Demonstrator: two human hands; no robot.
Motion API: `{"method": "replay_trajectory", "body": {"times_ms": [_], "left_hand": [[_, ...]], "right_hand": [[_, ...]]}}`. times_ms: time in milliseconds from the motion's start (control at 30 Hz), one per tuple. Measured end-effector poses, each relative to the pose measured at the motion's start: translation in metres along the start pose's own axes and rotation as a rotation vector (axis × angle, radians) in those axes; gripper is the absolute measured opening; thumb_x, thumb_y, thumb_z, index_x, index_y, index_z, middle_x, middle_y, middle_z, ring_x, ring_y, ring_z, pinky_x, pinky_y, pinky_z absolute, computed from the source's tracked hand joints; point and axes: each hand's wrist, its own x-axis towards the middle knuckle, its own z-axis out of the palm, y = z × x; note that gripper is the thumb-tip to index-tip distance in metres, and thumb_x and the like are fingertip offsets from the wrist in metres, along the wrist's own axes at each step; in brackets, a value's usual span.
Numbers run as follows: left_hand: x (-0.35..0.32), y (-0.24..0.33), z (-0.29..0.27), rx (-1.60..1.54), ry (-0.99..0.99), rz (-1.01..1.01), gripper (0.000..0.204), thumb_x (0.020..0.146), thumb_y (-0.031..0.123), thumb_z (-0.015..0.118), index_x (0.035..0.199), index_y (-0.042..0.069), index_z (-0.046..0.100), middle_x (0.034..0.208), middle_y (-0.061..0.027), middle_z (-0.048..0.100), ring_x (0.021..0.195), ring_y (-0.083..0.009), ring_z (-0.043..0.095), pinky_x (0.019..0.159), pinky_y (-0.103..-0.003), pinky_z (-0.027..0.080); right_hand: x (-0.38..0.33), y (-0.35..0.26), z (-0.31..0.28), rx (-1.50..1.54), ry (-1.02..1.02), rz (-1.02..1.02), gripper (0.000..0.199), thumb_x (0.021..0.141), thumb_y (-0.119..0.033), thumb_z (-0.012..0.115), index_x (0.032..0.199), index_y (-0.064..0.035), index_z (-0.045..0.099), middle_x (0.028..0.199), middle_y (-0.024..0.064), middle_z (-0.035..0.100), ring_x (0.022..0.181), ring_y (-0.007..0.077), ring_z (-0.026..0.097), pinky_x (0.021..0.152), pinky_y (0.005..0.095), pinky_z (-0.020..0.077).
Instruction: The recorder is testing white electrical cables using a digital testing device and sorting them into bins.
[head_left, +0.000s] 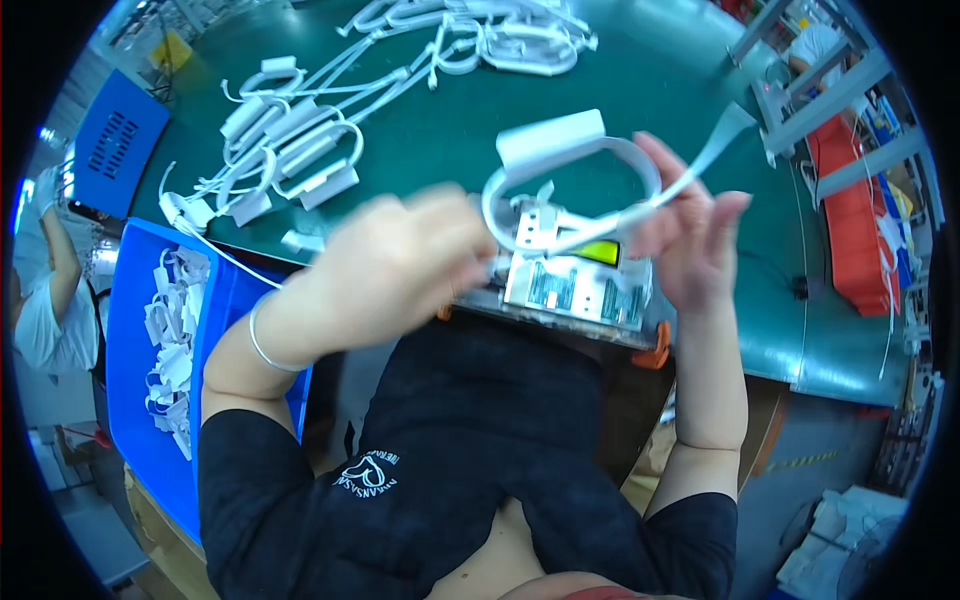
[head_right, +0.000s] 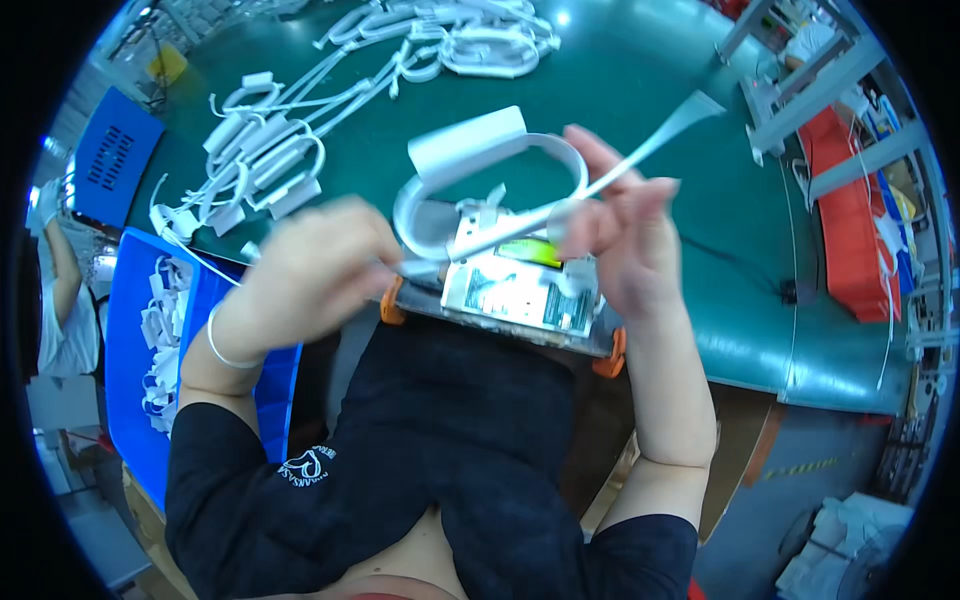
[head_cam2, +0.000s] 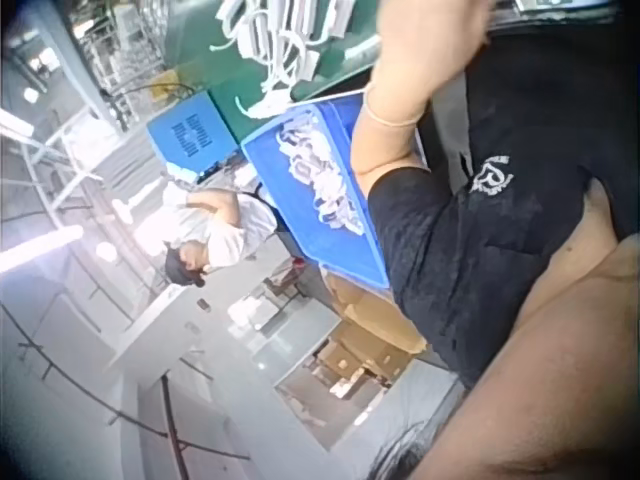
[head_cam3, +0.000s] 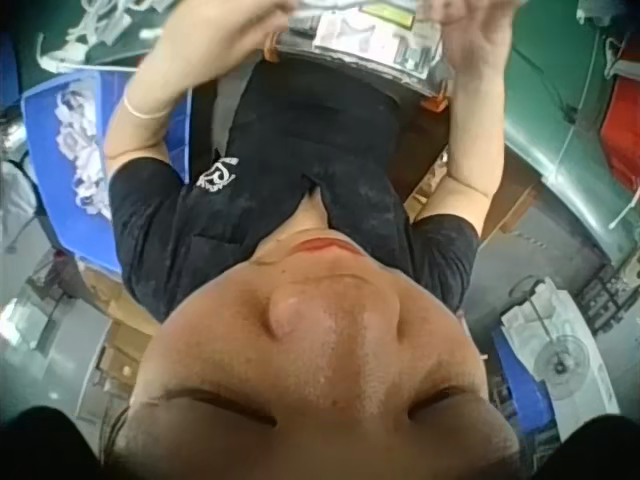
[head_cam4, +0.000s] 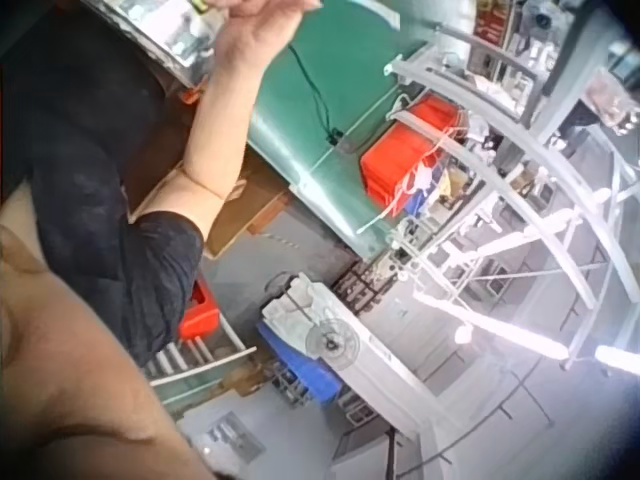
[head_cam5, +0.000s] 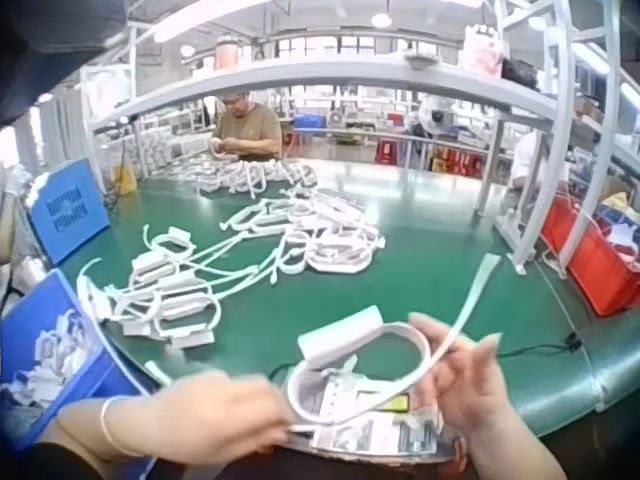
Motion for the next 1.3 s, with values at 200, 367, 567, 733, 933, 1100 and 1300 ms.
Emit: {"method": "replay_trajectory", "body": {"times_ms": [200, 367, 567, 733, 933, 1100, 1300], "left_hand": [[-0.073, -0.007, 0.035, -0.178, -0.688, -0.185, 0.022, 0.076, 0.006, 0.06, 0.097, 0.005, 0.057, 0.08, -0.0122, 0.059, 0.076, -0.0325, 0.059, 0.068, -0.041, 0.046], [-0.071, -0.018, -0.002, -0.074, -0.826, -0.252, 0.031, 0.071, -0.001, 0.059, 0.102, 0.0, 0.06, 0.084, -0.0146, 0.058, 0.072, -0.0325, 0.059, 0.063, -0.038, 0.048], [-0.042, -0.033, -0.001, -1.114, -0.759, 0.266, 0.044, 0.084, 0.03, 0.066, 0.103, -0.008, 0.062, 0.111, -0.0198, 0.056, 0.086, -0.0257, 0.064, 0.073, -0.031, 0.052], [-0.046, -0.01, 0.032, -1.518, -0.323, -0.005, 0.057, 0.077, 0.052, 0.065, 0.096, -0.002, 0.066, 0.107, -0.0215, 0.057, 0.086, -0.0266, 0.061, 0.076, -0.031, 0.048], [-0.036, -0.002, 0.063, -1.68, 0.157, -0.043, 0.059, 0.088, 0.057, 0.045, 0.09, -0.001, 0.059, 0.085, -0.0165, 0.057, 0.064, -0.0155, 0.055, 0.058, -0.024, 0.044], [-0.037, -0.006, 0.07, -1.297, 0.349, -0.385, 0.047, 0.095, 0.044, 0.041, 0.104, -0.002, 0.047, 0.067, -0.0056, 0.054, 0.051, -0.0061, 0.041, 0.05, -0.018, 0.032], [-0.039, 0.007, 0.096, -1.163, 0.344, -0.373, 0.028, 0.092, 0.03, 0.055, 0.089, 0.002, 0.055, 0.067, -0.0003, 0.051, 0.057, -0.0057, 0.045, 0.054, -0.019, 0.035]], "right_hand": [[-0.12, -0.025, -0.059, 0.289, 0.359, -0.18, 0.026, 0.098, -0.015, 0.04, 0.116, 0.0031, 0.047, 0.097, 0.0082, 0.049, 0.059, 0.0084, 0.038, 0.057, 0.0224, 0.0374], [-0.161, -0.029, -0.024, 0.052, 0.793, -0.364, 0.021, 0.094, -0.008, 0.047, 0.112, 0.003, 0.048, 0.099, 0.0102, 0.05, 0.074, 0.0113, 0.045, 0.069, 0.0245, 0.0451], [-0.146, 0.023, 0.018, -0.264, 0.404, 0.241, 0.025, 0.095, -0.018, 0.046, 0.085, 0.0028, 0.057, 0.06, 0.0081, 0.057, 0.039, 0.0067, 0.042, 0.04, 0.0177, 0.0381], [-0.132, 0.048, 0.033, -0.06, 0.383, 0.415, 0.034, 0.096, -0.022, 0.041, 0.072, -0.0015, 0.052, 0.049, 0.0041, 0.048, 0.037, 0.0057, 0.033, 0.038, 0.02, 0.0274], [-0.134, 0.068, 0.031, 0.154, 0.42, 0.307, 0.033, 0.096, -0.021, 0.039, 0.072, -0.0009, 0.051, 0.047, 0.0054, 0.046, 0.034, 0.0075, 0.03, 0.038, 0.02, 0.0274], [-0.126, 0.063, 0.039, 0.172, 0.491, 0.313, 0.033, 0.097, -0.021, 0.038, 0.075, -0.0003, 0.051, 0.051, 0.0078, 0.05, 0.034, 0.0071, 0.03, 0.037, 0.0193, 0.0274], [-0.127, 0.062, 0.033, 0.089, 0.441, 0.327, 0.034, 0.097, -0.022, 0.039, 0.076, 0.0004, 0.052, 0.055, 0.0094, 0.053, 0.036, 0.0058, 0.031, 0.037, 0.0185, 0.0276]]}}
